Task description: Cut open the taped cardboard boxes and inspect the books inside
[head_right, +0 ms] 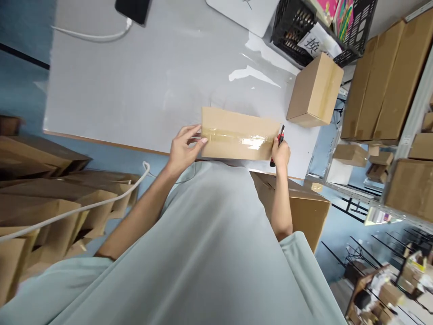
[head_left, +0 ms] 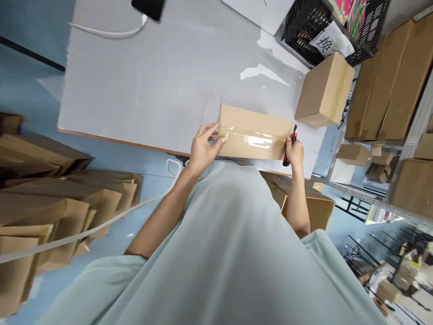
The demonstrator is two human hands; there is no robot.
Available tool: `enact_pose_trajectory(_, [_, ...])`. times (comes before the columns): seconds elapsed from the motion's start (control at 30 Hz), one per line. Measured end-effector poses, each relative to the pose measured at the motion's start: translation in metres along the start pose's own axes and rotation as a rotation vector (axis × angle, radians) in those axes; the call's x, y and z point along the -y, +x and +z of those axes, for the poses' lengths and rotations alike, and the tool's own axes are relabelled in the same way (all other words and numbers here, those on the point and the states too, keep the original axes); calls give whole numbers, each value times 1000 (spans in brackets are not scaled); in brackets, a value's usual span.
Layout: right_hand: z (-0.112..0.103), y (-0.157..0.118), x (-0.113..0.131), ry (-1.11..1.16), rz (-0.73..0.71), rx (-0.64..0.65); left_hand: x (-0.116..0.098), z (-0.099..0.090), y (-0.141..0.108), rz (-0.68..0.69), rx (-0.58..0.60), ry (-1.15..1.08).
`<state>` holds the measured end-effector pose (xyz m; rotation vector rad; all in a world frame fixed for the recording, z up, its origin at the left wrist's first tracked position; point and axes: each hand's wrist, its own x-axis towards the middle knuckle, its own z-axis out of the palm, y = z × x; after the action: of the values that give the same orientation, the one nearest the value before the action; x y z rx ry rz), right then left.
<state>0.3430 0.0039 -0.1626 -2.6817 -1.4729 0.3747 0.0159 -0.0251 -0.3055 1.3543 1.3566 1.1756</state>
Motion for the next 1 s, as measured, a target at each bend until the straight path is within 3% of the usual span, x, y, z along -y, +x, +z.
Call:
enact_pose_trajectory(0.13, [-5, 1, 14, -140, -56, 80, 11, -1, 5, 13, -5, -14])
enact_pose_trajectory(0.3, [-22, -18, 45, -237, -273, -7, 14, -9, 8, 48, 94, -34])
enact_pose_trajectory(0.47, [-16, -47, 103, -294, -796, 394, 16, -13, 11, 32, 161, -94])
enact_pose_trajectory(0.53, [-10, -53, 126, -386, -901, 488, 17, -13, 13, 24, 164, -121])
enact_pose_trajectory(0.7, [-6, -52, 160, -589, -934, 562, 20, -9, 16, 6, 150, -174])
enact_pose_trajectory(1.0, [-12, -47, 175, -692, -996, 580, 22, -8, 15, 12, 135, -195])
